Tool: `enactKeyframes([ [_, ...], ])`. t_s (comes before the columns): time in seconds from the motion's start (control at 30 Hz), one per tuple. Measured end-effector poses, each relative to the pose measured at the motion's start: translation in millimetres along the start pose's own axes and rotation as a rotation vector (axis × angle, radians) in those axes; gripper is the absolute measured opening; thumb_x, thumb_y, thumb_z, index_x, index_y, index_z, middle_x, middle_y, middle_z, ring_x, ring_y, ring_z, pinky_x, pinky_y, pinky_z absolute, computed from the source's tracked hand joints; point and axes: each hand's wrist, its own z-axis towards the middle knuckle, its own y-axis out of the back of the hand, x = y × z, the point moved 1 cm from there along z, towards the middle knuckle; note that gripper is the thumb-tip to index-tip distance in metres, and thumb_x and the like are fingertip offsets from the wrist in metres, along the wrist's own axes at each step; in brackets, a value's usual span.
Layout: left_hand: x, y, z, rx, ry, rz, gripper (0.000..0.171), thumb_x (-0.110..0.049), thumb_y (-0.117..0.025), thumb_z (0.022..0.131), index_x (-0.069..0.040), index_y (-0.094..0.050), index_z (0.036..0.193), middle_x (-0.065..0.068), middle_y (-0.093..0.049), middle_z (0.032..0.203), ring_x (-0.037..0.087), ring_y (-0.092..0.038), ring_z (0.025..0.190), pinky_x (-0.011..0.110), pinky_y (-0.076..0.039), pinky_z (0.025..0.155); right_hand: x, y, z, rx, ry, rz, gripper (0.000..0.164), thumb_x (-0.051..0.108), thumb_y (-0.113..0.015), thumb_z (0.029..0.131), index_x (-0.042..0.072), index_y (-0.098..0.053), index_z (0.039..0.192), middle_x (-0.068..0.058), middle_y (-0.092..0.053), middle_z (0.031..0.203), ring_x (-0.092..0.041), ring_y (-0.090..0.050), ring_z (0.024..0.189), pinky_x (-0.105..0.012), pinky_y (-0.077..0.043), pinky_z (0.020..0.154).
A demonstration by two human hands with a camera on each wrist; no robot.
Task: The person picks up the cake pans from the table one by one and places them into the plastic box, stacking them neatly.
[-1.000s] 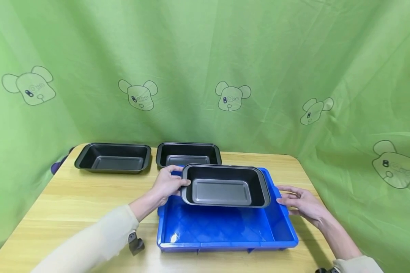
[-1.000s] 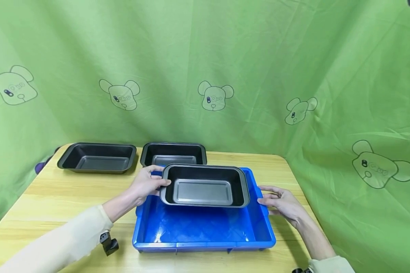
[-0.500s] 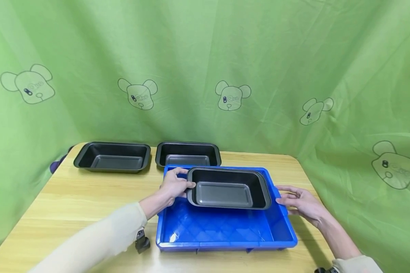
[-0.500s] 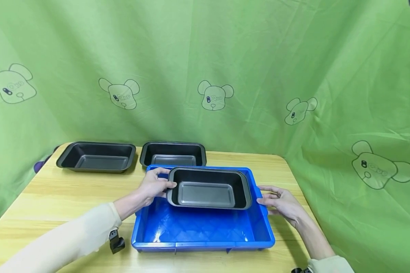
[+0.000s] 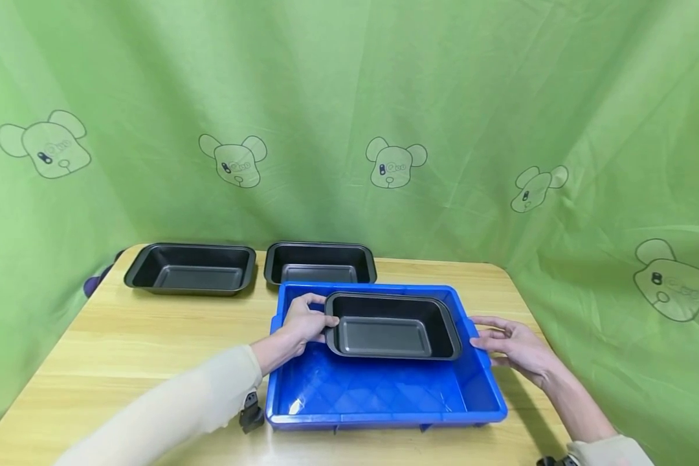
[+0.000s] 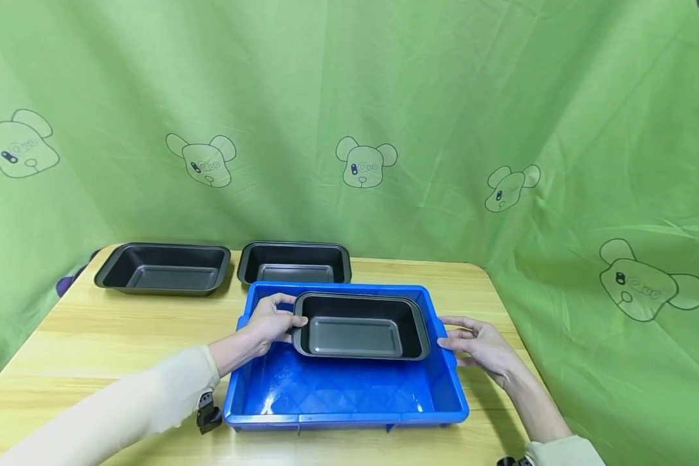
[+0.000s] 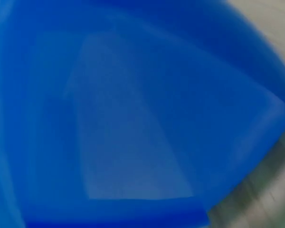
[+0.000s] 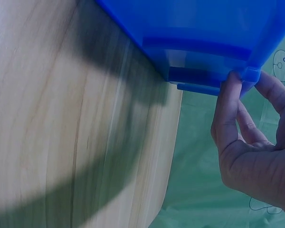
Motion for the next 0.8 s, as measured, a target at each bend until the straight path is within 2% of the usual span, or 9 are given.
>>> enactKeyframes([
  [0.27, 4.4, -0.9, 2.9, -0.002, 0.052, -0.004, 0.046, -0.003, -0.077, 0.094, -0.003, -0.059, 0.136, 0.024, -0.075, 0.114, 0.023, -0.079, 0.074, 0.025, -0.064, 0.056, -0.1, -0.3, -0.1, 0.008, 0.011, 0.019, 0.075, 0.019, -0.071, 0.102, -0.006, -0.032, 0.16, 0.001, -0.076, 0.126, -0.01, -0.074, 0.108, -0.034, -0.065, 0.092],
  [0.5, 8.6, -1.0, 3.8, 0.036, 0.08, -0.044, 0.044, -0.004, -0.075, 0.096, -0.002, -0.056, 0.137, 0.027, -0.074, 0.117, 0.034, -0.081, 0.087, 0.032, -0.068, 0.063, -0.5, -0.5, -0.8, 0.012, 0.013, 0.028, 0.074, 0.019, -0.071, 0.102, -0.006, -0.032, 0.16, 0.001, -0.076, 0.126, -0.011, -0.074, 0.108, -0.035, -0.066, 0.092],
  [0.8, 8.2, -0.6, 2.7, 0.026, 0.109, -0.024, 0.043, -0.006, -0.071, 0.1, -0.003, -0.057, 0.14, 0.027, -0.072, 0.124, 0.031, -0.081, 0.083, 0.029, -0.067, 0.061, -0.4, -0.3, -0.9, 0.008, 0.016, 0.025, 0.074, 0.018, -0.071, 0.102, -0.006, -0.032, 0.16, 0.001, -0.076, 0.126, -0.01, -0.074, 0.107, -0.034, -0.065, 0.092],
])
